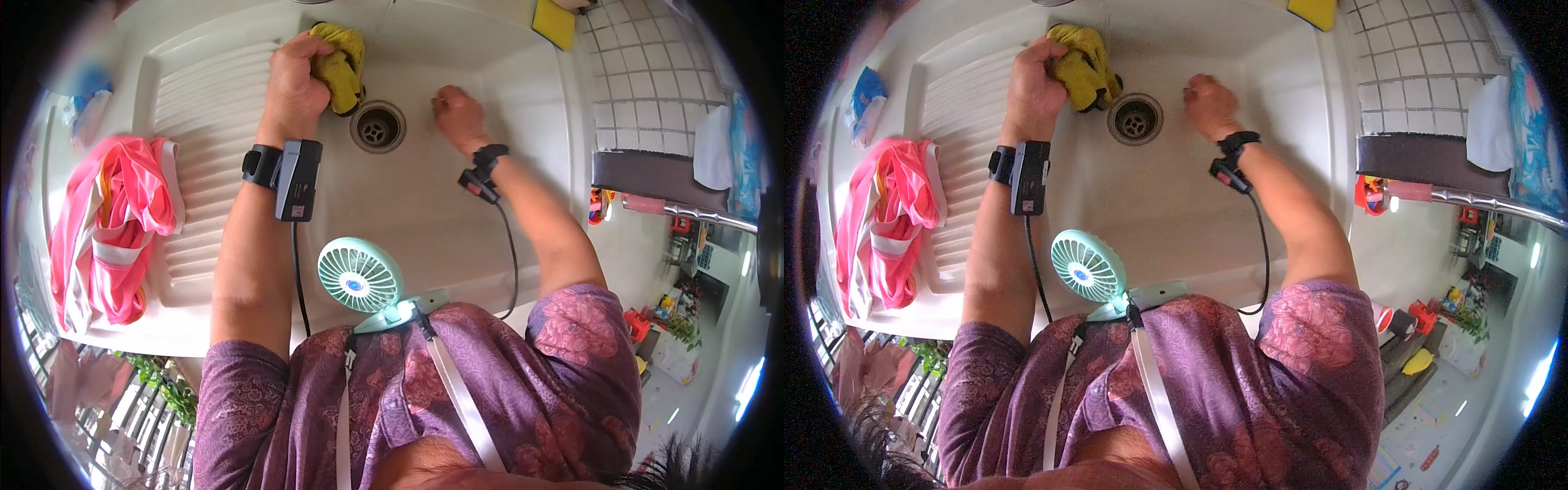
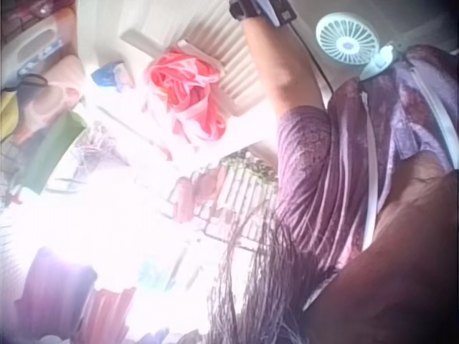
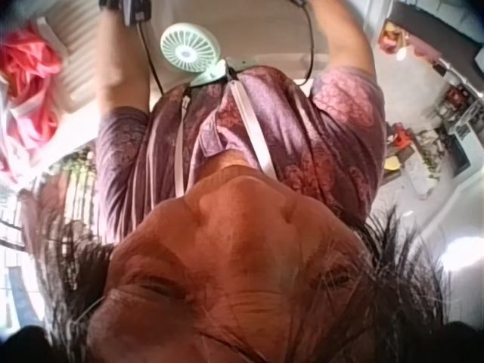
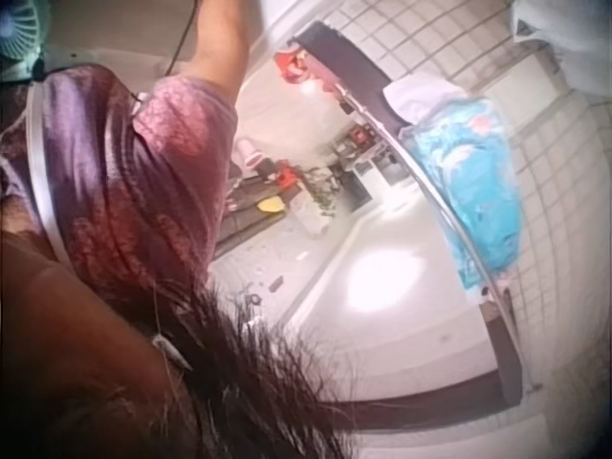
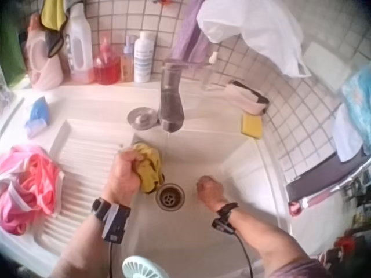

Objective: The person washes a yellow cloth by hand under running water in a sink, rubbing the fabric against itself and rinsing different sections.

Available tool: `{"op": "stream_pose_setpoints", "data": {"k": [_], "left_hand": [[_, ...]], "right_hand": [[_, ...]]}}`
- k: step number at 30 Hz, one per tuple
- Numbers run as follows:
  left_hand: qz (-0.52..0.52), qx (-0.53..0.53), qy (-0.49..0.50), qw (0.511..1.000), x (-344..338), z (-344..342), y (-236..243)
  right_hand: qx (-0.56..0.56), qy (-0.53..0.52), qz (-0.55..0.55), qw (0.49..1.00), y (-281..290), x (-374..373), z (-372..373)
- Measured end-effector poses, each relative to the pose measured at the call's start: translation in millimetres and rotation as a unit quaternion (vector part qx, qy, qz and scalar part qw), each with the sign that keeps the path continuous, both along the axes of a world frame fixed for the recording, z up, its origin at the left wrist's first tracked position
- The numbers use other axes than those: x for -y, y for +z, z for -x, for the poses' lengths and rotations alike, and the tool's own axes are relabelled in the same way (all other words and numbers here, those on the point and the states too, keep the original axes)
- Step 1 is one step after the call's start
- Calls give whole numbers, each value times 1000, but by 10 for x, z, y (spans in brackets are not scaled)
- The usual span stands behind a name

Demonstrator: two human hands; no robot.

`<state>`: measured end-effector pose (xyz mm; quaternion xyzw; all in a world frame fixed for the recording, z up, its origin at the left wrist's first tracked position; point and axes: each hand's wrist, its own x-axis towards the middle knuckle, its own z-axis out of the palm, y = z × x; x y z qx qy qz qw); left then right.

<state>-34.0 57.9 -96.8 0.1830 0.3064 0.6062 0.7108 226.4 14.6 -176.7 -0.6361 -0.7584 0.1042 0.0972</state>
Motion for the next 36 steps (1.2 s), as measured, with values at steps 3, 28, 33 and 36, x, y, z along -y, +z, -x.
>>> {"op": "stream_pose_setpoints", "data": {"k": [3,28,33,36], "left_hand": [[3,-1,-10,1000,-22,-31,-9],[26,3,62,998,-33,-60,6],[27,15,69,997,-76,-10,-84],[32,16,60,998,-41,-68,5]], "right_hand": [[22,3,-52,998,75,86,-290],[-427,123,180,878,-1074,-216,-88],[-540,-224,213,783,95,-401,84],[-187,-99,5,977,-121,-358,-326]]}}
